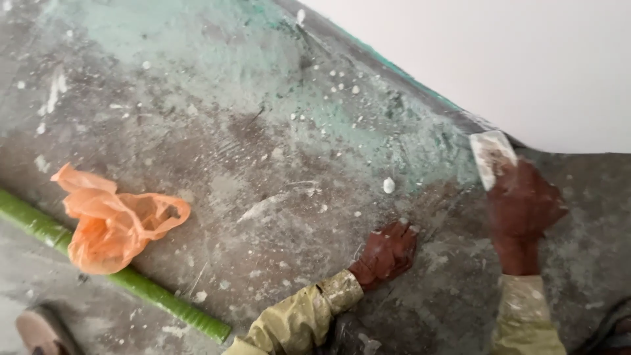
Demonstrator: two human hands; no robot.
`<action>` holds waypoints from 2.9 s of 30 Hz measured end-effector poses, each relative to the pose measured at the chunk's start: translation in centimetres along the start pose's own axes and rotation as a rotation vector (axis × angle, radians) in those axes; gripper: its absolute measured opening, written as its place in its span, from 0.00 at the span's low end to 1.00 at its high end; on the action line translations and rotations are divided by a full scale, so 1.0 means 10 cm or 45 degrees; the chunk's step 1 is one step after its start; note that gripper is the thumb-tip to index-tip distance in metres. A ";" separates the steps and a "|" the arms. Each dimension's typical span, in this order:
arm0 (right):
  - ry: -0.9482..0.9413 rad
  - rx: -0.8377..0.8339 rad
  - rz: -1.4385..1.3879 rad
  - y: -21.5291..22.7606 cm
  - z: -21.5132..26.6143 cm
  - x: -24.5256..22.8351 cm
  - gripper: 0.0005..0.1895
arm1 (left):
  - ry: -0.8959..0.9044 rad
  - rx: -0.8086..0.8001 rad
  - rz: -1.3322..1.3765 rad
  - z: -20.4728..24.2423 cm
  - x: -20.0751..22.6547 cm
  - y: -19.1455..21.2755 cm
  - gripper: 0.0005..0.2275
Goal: The person applies putty or plaster to the base of a wall using a metal scraper.
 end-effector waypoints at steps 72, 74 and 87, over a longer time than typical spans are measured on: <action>-0.019 -0.037 -0.093 -0.45 -0.20 -0.20 0.08 | 0.251 -0.471 0.686 -0.01 -0.14 -0.25 0.26; 0.211 0.123 0.138 -0.27 -0.44 -0.79 0.07 | 0.180 -0.453 0.672 -0.03 -0.09 -0.27 0.29; 0.109 0.005 -0.054 -0.47 -0.49 -0.73 0.06 | 0.200 -0.425 0.655 -0.08 -0.10 -0.23 0.30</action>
Point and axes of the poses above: each hand's wrist, its own z-axis away from the middle knuckle, its own y-axis out of the back of the hand, x = y × z, the point moved 9 cm from there along -z, towards the middle knuckle, and after that the axes turned 14 degrees about -z, right-handed, at the moved point
